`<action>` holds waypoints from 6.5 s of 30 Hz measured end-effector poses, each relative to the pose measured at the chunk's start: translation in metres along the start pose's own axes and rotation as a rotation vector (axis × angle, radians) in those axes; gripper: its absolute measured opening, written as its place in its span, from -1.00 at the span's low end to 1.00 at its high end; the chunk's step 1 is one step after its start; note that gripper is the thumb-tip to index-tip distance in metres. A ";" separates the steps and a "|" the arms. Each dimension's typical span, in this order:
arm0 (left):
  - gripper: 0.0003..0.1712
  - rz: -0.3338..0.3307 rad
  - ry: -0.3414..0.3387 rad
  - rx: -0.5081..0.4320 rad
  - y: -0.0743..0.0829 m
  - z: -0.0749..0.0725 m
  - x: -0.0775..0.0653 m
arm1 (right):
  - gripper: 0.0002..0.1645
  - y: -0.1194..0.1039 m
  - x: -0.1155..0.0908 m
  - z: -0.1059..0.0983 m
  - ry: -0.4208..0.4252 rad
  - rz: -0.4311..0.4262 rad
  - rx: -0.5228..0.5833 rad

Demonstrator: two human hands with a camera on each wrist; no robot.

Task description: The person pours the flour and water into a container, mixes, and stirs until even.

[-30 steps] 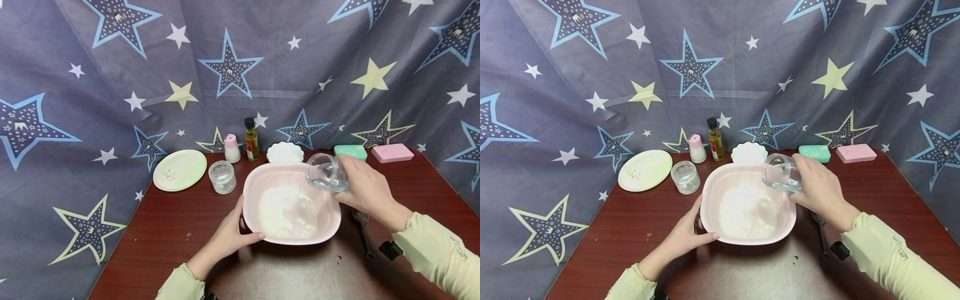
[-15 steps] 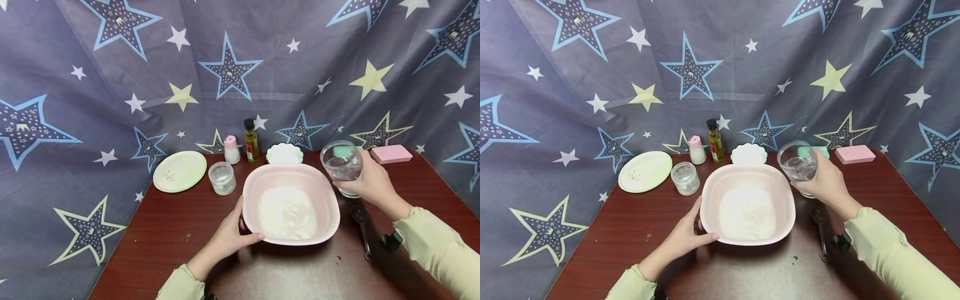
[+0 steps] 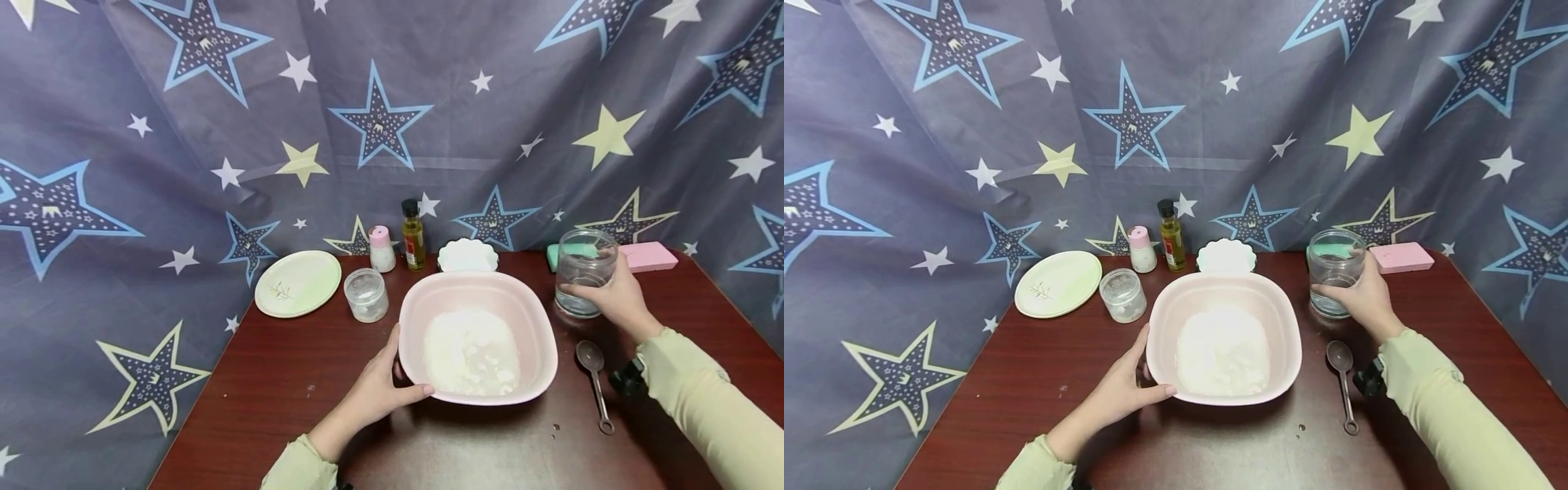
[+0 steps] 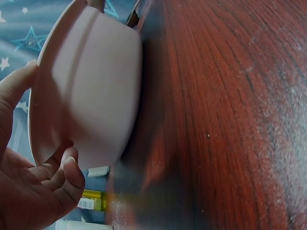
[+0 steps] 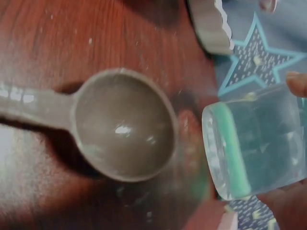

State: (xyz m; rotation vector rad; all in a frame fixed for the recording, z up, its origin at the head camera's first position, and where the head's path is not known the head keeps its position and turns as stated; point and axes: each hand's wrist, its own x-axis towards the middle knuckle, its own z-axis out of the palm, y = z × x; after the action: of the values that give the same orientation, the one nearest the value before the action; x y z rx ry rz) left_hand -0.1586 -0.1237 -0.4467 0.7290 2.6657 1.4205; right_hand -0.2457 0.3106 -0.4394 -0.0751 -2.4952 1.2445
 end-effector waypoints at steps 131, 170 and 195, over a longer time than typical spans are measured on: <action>0.31 -0.022 0.016 0.012 -0.005 -0.001 0.000 | -0.91 -0.081 -0.093 0.012 -0.135 0.138 0.478; 0.31 -0.014 0.031 -0.008 -0.006 -0.001 0.000 | -0.93 -0.121 -0.087 0.069 -0.248 -0.093 -0.035; 0.31 -0.019 0.020 -0.029 -0.008 0.000 -0.001 | -0.90 -0.102 -0.073 0.027 -0.234 -0.062 -0.105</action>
State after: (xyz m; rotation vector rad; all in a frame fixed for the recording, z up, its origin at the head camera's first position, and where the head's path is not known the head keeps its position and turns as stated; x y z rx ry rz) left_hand -0.1606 -0.1281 -0.4527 0.6894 2.6538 1.4662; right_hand -0.1755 0.2131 -0.3948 0.1277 -2.7387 1.1553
